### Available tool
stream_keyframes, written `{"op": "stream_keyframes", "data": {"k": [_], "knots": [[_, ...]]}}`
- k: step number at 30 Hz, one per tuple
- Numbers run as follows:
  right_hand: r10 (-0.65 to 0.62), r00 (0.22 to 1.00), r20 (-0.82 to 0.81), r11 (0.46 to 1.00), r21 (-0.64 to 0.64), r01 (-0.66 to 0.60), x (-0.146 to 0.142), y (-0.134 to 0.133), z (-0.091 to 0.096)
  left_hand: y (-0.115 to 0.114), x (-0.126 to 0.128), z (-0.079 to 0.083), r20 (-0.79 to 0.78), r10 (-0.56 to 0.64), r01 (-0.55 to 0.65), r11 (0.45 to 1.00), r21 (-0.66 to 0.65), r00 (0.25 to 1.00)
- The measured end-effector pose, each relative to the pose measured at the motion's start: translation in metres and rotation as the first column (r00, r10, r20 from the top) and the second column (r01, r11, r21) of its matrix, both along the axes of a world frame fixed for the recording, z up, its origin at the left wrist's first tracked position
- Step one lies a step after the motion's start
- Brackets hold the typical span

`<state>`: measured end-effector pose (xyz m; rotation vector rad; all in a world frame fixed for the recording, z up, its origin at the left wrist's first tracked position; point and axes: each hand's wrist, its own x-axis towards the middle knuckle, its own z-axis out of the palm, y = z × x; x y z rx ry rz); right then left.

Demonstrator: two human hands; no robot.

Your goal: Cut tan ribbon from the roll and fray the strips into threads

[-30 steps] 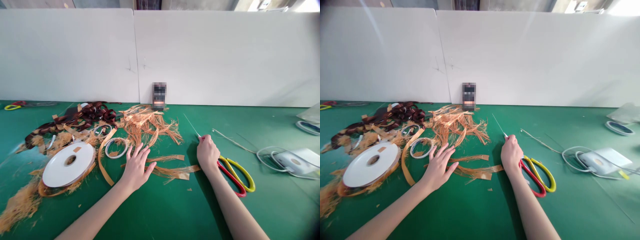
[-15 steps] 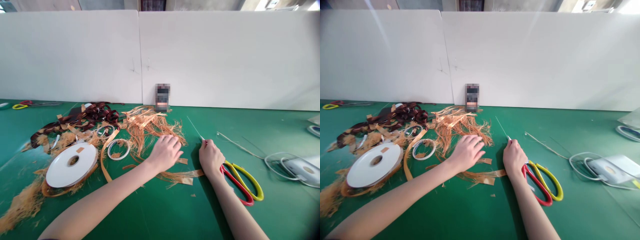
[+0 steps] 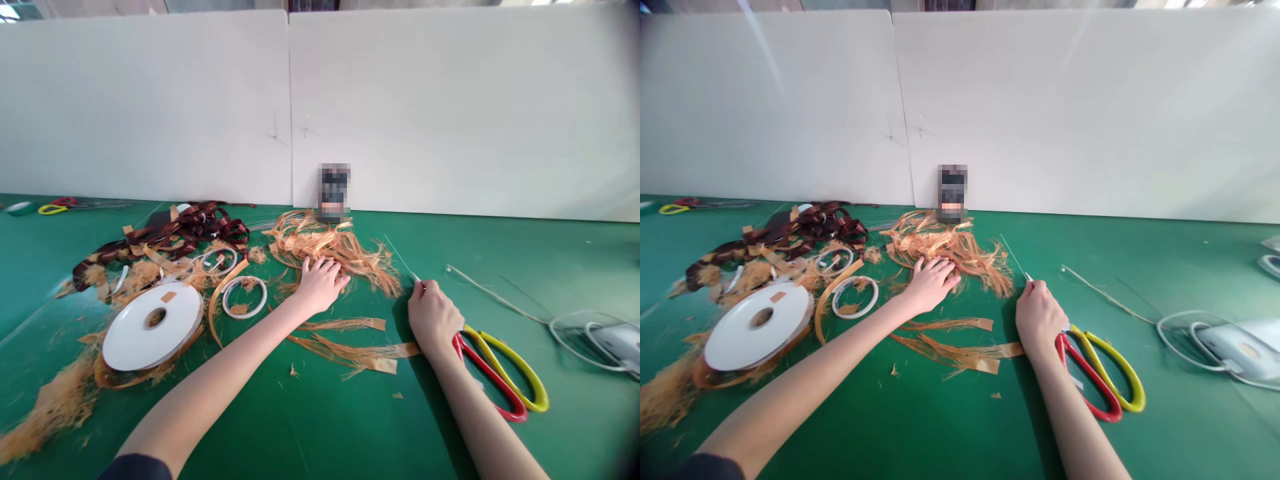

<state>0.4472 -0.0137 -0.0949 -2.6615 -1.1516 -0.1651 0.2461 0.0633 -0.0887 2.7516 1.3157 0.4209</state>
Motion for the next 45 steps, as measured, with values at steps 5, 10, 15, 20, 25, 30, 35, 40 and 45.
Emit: {"op": "stream_keyframes", "data": {"k": [5,10,15,20,25,30,35,40,45], "knots": [[-0.001,1.000,0.003,1.000,-0.004,0.001,0.001,0.001,-0.001,-0.006,-0.001,0.021,0.019,0.083,-0.084,0.996,0.043,0.996],[0.016,1.000,0.016,1.000,0.000,-0.016,0.000,0.001,-0.001,-0.029,-0.029,0.022,-0.071,0.023,-0.014,0.993,0.121,0.997],[0.021,0.999,0.026,0.999,-0.031,-0.020,-0.001,0.001,0.000,-0.009,-0.016,-0.007,-0.126,0.043,-0.053,0.996,-0.078,0.991],[0.032,0.999,0.041,0.999,-0.034,-0.031,0.000,0.001,0.000,0.030,0.030,-0.012,-0.114,0.177,-0.188,0.978,-0.090,0.978],[0.035,0.998,0.046,0.999,-0.033,-0.033,0.001,0.001,-0.002,0.061,0.046,0.000,-0.132,0.226,-0.240,0.966,-0.094,0.965],[0.038,0.998,0.049,0.999,-0.022,-0.037,0.002,0.002,-0.003,0.042,0.023,0.032,-0.197,0.192,-0.223,0.964,-0.147,0.961],[0.051,0.997,0.052,0.999,-0.009,-0.051,0.001,0.001,-0.004,-0.005,-0.009,0.045,-0.229,0.319,-0.341,0.938,-0.065,0.920],[0.054,0.997,0.048,0.998,0.022,-0.055,0.003,0.000,-0.006,-0.010,-0.015,0.014,-0.218,0.285,-0.296,0.955,-0.019,0.933],[0.027,0.999,0.027,0.996,0.085,-0.029,0.005,-0.001,-0.008,0.027,0.013,0.009,-0.171,0.055,-0.059,0.998,-0.023,0.984]]}}
